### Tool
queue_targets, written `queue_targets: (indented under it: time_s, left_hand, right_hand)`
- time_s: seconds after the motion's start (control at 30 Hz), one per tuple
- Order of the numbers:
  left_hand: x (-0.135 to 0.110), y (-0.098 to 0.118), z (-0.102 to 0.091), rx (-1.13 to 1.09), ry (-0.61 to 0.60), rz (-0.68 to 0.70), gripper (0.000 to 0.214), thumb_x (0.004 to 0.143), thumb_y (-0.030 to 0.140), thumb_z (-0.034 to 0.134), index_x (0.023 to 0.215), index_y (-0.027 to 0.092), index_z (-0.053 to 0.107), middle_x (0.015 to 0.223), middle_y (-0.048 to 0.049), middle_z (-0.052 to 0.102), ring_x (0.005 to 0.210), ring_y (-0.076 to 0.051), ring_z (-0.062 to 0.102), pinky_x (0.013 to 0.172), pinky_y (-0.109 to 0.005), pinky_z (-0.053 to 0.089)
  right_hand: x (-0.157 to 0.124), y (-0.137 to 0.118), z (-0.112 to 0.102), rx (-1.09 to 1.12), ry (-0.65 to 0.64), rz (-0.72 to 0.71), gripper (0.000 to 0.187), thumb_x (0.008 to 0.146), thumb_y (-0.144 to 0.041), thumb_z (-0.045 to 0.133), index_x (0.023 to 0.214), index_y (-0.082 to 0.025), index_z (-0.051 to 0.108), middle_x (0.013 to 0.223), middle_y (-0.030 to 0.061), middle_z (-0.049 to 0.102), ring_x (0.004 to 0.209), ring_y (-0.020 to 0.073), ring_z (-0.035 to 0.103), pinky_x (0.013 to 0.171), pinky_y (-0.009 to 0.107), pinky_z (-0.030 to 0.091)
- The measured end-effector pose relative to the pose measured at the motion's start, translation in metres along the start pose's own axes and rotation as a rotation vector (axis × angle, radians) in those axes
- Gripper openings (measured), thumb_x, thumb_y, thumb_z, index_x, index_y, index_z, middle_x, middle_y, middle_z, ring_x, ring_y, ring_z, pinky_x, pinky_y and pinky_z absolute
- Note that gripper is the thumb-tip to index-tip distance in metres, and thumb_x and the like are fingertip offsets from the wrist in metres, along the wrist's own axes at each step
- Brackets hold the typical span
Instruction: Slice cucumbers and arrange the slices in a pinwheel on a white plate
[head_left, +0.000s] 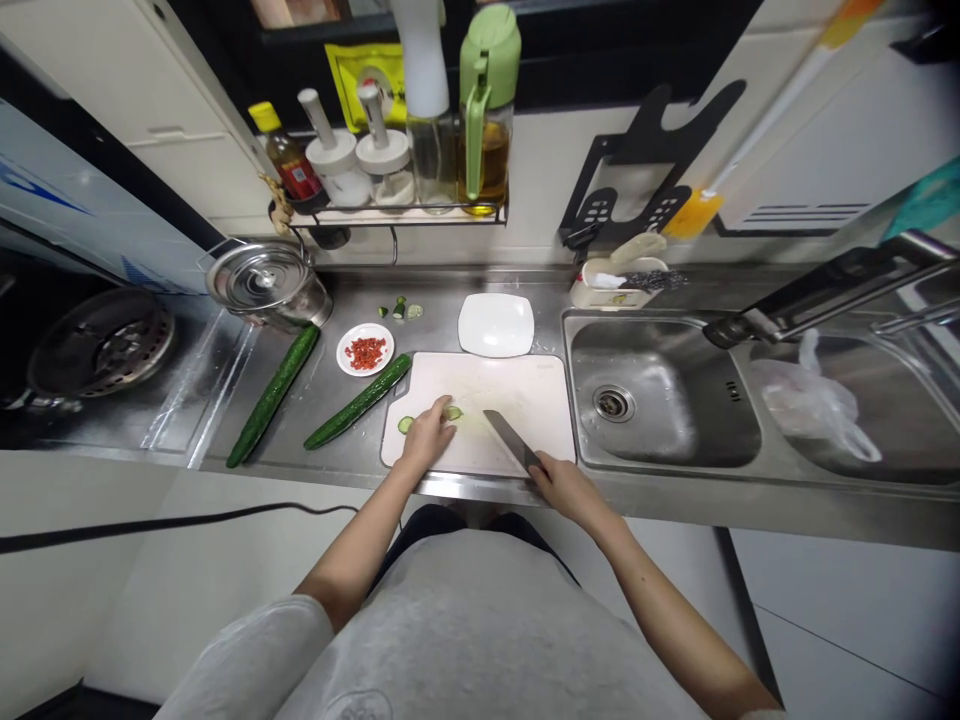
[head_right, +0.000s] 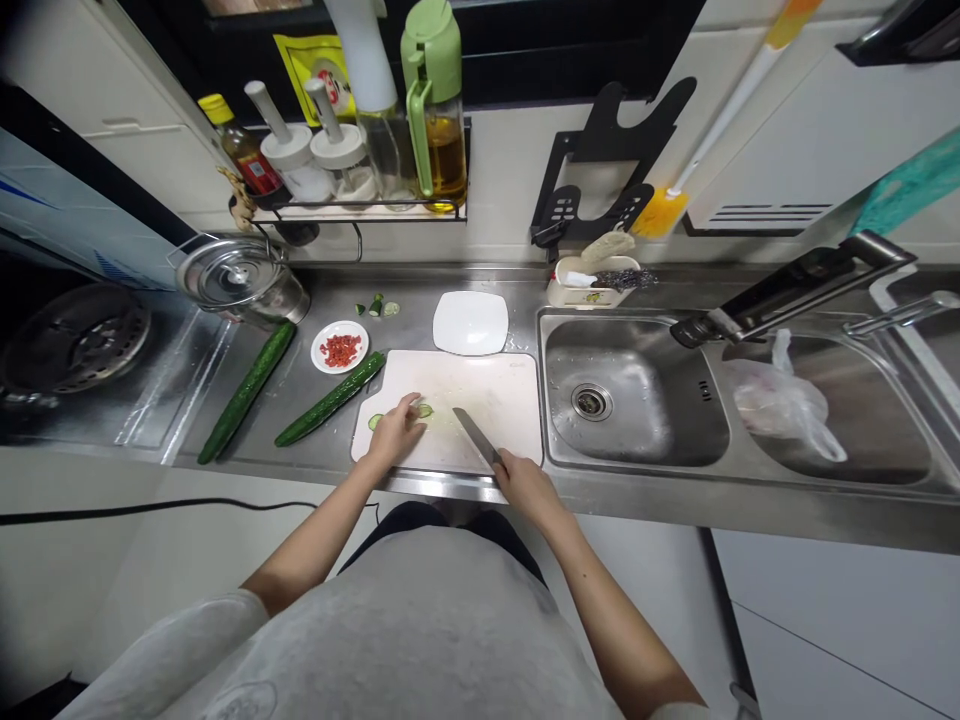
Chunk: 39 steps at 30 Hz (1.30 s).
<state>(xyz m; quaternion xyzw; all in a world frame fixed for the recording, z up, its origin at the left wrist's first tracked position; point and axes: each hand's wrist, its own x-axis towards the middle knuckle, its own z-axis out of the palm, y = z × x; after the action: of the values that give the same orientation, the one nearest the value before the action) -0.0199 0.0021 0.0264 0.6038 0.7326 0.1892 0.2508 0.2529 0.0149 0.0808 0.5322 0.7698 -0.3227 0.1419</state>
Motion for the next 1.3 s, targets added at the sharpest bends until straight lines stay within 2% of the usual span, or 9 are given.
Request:
queue_targets:
  time_s: [0.07, 0.17, 0.37, 0.53, 0.7, 0.83, 1.0, 1.2, 1.3]
  left_hand:
    - [-0.009, -0.002, 0.003, -0.066, -0.004, -0.024, 0.059, 0.077, 0.019, 0.059, 0.133, 0.024, 0.040, 0.098, -0.0019, 0.067, 0.089, -0.017, 0.062, 0.081, -0.028, 0.045]
    - [-0.012, -0.005, 0.002, -0.081, 0.022, -0.043, 0.049, 0.079, 0.018, 0.057, 0.126, 0.022, 0.047, 0.095, -0.0023, 0.066, 0.088, -0.016, 0.061, 0.082, -0.028, 0.045]
    - [0.003, 0.001, 0.001, 0.060, 0.027, -0.023, 0.036, 0.076, 0.035, 0.065, 0.108, 0.020, 0.060, 0.096, -0.0066, 0.062, 0.094, -0.021, 0.057, 0.086, -0.033, 0.043]
    - [0.011, 0.003, 0.012, 0.088, 0.026, -0.056, 0.017, 0.077, 0.022, 0.062, 0.094, 0.019, 0.062, 0.096, -0.0074, 0.060, 0.095, -0.022, 0.055, 0.085, -0.032, 0.043]
    - [0.019, 0.005, 0.013, 0.030, -0.012, -0.061, 0.015, 0.071, 0.012, 0.059, 0.084, 0.019, 0.060, 0.084, -0.0030, 0.060, 0.079, -0.016, 0.055, 0.073, -0.027, 0.042]
    - [0.025, 0.008, 0.010, -0.020, -0.071, -0.105, 0.019, 0.070, 0.009, 0.056, 0.085, 0.019, 0.062, 0.074, 0.0000, 0.060, 0.069, -0.013, 0.053, 0.065, -0.024, 0.039]
    - [0.029, 0.009, 0.010, -0.065, -0.091, -0.142, 0.009, 0.074, 0.020, 0.058, 0.078, 0.018, 0.065, 0.071, -0.0006, 0.063, 0.065, -0.012, 0.053, 0.063, -0.023, 0.039]
    - [0.031, 0.006, 0.005, -0.162, -0.047, -0.177, 0.013, 0.076, 0.028, 0.059, 0.079, 0.018, 0.067, 0.066, 0.0006, 0.064, 0.062, -0.012, 0.054, 0.061, -0.023, 0.040]
    - [0.023, 0.002, 0.004, -0.261, -0.104, -0.209, 0.022, 0.074, 0.038, 0.062, 0.080, 0.017, 0.068, 0.067, 0.0008, 0.065, 0.061, -0.011, 0.054, 0.059, -0.022, 0.041]
  right_hand:
    - [-0.001, 0.000, -0.001, -0.004, -0.004, 0.004, 0.027, 0.095, -0.034, 0.035, 0.102, -0.019, 0.055, 0.087, 0.0084, 0.068, 0.082, 0.0187, 0.061, 0.061, 0.024, 0.028]
    - [-0.001, -0.002, -0.002, -0.022, -0.020, 0.015, 0.027, 0.095, -0.034, 0.035, 0.103, -0.019, 0.055, 0.089, 0.0087, 0.068, 0.083, 0.0187, 0.061, 0.060, 0.024, 0.027]
    - [0.001, -0.010, -0.004, -0.050, -0.028, -0.021, 0.026, 0.095, -0.032, 0.035, 0.101, -0.018, 0.056, 0.088, 0.0086, 0.068, 0.082, 0.0190, 0.061, 0.059, 0.025, 0.025]
    - [0.002, -0.016, -0.005, -0.022, -0.019, -0.050, 0.027, 0.095, -0.033, 0.033, 0.100, -0.018, 0.056, 0.086, 0.0086, 0.067, 0.079, 0.0189, 0.060, 0.057, 0.025, 0.024]
    - [0.000, -0.015, -0.006, -0.021, -0.024, -0.030, 0.025, 0.095, -0.032, 0.035, 0.099, -0.019, 0.056, 0.084, 0.0077, 0.066, 0.079, 0.0181, 0.059, 0.058, 0.025, 0.023]
    - [0.000, -0.012, -0.005, -0.017, -0.016, -0.023, 0.024, 0.095, -0.032, 0.035, 0.098, -0.019, 0.055, 0.084, 0.0075, 0.067, 0.079, 0.0179, 0.059, 0.057, 0.025, 0.023]
    - [0.000, -0.011, -0.005, -0.019, -0.029, -0.015, 0.024, 0.096, -0.033, 0.036, 0.100, -0.020, 0.055, 0.086, 0.0077, 0.067, 0.079, 0.0179, 0.060, 0.057, 0.025, 0.024]
    - [-0.001, -0.009, -0.005, -0.016, -0.024, -0.016, 0.026, 0.095, -0.034, 0.035, 0.100, -0.019, 0.056, 0.086, 0.0076, 0.067, 0.080, 0.0183, 0.060, 0.058, 0.024, 0.025]
    - [-0.001, -0.007, -0.005, -0.016, -0.029, -0.013, 0.026, 0.096, -0.033, 0.035, 0.101, -0.019, 0.056, 0.086, 0.0078, 0.067, 0.080, 0.0181, 0.061, 0.060, 0.024, 0.026]
